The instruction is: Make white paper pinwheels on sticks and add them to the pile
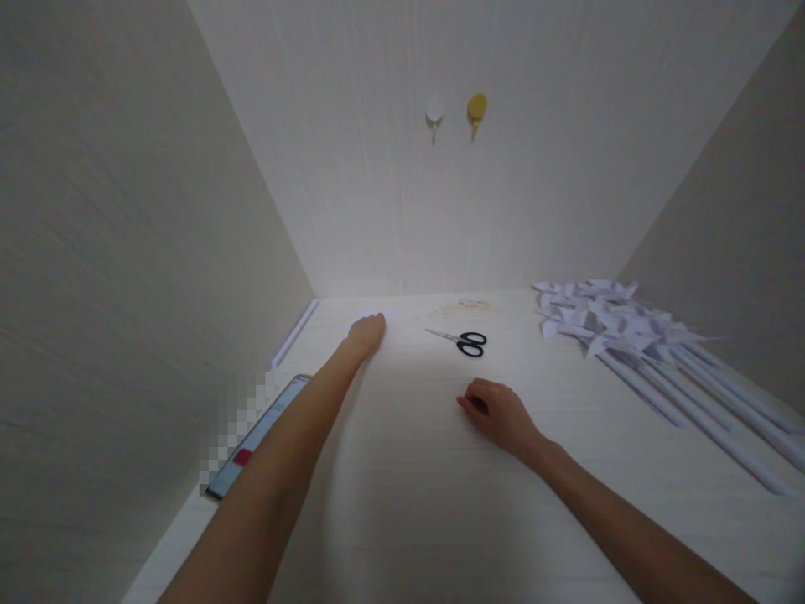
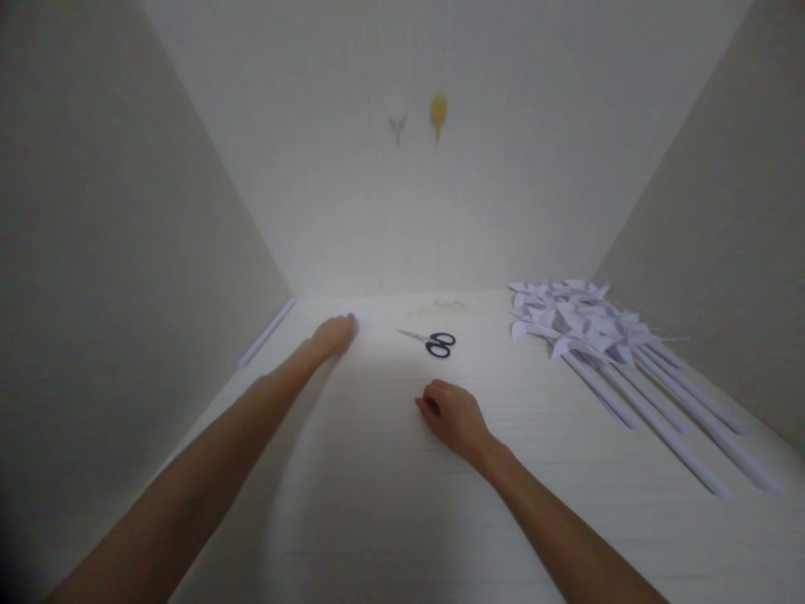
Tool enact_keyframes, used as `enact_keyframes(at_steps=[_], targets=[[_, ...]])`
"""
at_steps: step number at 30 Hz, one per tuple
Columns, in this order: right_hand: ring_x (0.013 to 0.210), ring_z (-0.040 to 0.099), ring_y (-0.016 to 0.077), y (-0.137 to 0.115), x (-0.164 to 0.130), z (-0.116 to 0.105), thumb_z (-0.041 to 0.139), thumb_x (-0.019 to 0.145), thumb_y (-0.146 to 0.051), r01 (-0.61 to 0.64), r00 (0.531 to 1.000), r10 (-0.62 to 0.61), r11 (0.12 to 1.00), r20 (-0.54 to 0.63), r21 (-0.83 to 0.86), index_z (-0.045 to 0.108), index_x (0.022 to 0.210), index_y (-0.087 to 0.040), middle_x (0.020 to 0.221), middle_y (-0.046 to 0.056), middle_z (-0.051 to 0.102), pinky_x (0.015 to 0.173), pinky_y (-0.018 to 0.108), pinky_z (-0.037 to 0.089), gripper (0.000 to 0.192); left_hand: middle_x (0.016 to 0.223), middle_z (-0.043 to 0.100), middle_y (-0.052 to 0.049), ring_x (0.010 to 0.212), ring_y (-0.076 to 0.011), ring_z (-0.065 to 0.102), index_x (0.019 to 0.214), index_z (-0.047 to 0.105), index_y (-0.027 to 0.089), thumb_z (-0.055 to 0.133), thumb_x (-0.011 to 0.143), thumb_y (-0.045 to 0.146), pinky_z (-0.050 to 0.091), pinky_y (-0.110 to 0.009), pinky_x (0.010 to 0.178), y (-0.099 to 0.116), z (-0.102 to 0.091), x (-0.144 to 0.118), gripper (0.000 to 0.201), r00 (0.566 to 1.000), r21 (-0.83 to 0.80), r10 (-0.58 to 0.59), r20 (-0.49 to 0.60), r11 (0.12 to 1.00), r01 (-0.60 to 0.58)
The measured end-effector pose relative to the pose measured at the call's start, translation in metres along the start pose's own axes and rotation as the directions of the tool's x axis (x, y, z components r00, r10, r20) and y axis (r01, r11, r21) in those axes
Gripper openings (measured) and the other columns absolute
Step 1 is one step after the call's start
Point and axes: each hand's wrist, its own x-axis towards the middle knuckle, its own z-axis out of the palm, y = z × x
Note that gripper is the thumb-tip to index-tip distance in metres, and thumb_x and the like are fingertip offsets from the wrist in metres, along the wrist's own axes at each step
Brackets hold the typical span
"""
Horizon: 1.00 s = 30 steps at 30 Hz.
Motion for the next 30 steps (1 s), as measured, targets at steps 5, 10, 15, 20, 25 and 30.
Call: enact_keyframes(at_steps=[5, 10, 15, 20, 25, 30], targets=[[0.056, 0.045, 0.0123, 0.000, 0.001, 0.000, 0.042, 0.081, -0.028, 0.012, 1.000, -0.012, 1.000, 0.004, 0.007, 0.049, 0.059, -0.019, 0.061, 0.001, 0.052, 0.053, 0.024, 0.029, 0.025, 0.103, 0.055, -0.027, 0.097, -0.0317, 0.054, 0.110, 0.045, 0.003, 0.047, 0.075, 0.020, 0.040, -0.036, 0.078, 0.002, -0.007, 0.000, 0.038, 1.000, -0.002, -0.014, 0.002, 1.000, 0.014], [0.055, 0.045, 0.0121, 0.000, 0.000, 0.000, 0.042, 0.081, -0.028, 0.022, 1.000, -0.022, 1.000, 0.005, 0.002, 0.049, 0.058, -0.019, 0.061, 0.001, 0.052, 0.052, 0.024, 0.029, 0.025, 0.101, 0.057, -0.024, 0.097, -0.0264, 0.054, 0.114, 0.041, 0.004, 0.036, 0.076, 0.004, 0.038, -0.031, 0.080, 0.016, -0.006, -0.011, 0.038, 0.997, -0.003, -0.055, -0.052, 0.999, 0.055], [0.056, 0.045, 0.0124, 0.000, -0.001, -0.001, 0.042, 0.081, -0.028, 0.033, 0.999, -0.034, 0.999, -0.009, -0.016, 0.049, 0.059, -0.019, 0.061, 0.001, 0.053, 0.053, 0.024, 0.030, 0.025, 0.098, 0.057, -0.022, 0.093, -0.0258, 0.055, 0.120, 0.035, 0.006, 0.034, 0.079, 0.005, 0.038, -0.031, 0.076, 0.027, 0.000, -0.030, 0.041, 0.986, -0.022, -0.079, -0.149, 0.997, 0.076], [0.054, 0.047, 0.0126, 0.002, -0.002, -0.001, 0.043, 0.080, -0.027, 0.030, 0.994, -0.023, 0.997, -0.108, 0.064, 0.051, 0.065, -0.018, 0.063, 0.003, 0.055, 0.052, 0.025, 0.035, 0.020, 0.093, 0.059, -0.016, 0.088, -0.0252, 0.055, 0.098, 0.053, 0.013, 0.028, 0.083, 0.010, 0.038, -0.032, 0.072, 0.033, -0.012, -0.050, 0.029, 0.971, -0.028, -0.045, -0.236, 0.999, 0.039], [0.057, 0.053, 0.0090, -0.002, -0.008, -0.007, 0.043, 0.081, -0.025, 0.092, 0.931, 0.009, 0.961, -0.366, 0.259, 0.040, 0.118, -0.019, 0.120, 0.014, 0.046, 0.050, 0.025, 0.044, 0.038, 0.079, 0.059, -0.013, 0.078, -0.0240, 0.054, 0.080, 0.058, 0.016, 0.038, 0.079, 0.013, 0.036, -0.034, 0.071, 0.060, -0.018, -0.096, 0.020, 0.926, -0.171, 0.138, -0.352, 0.963, -0.209], [0.077, 0.059, 0.0163, -0.002, -0.012, -0.011, 0.045, 0.082, -0.023, 0.200, 0.934, -0.216, 0.976, -0.285, -0.084, 0.051, 0.113, -0.020, 0.120, 0.012, 0.051, 0.058, 0.028, 0.047, 0.032, 0.060, 0.056, -0.008, 0.066, -0.0198, 0.053, 0.059, 0.053, 0.018, 0.051, 0.067, 0.004, 0.037, -0.031, 0.071, 0.091, 0.004, -0.142, 0.016, 0.899, -0.488, 0.229, -0.374, 0.776, -0.401]])
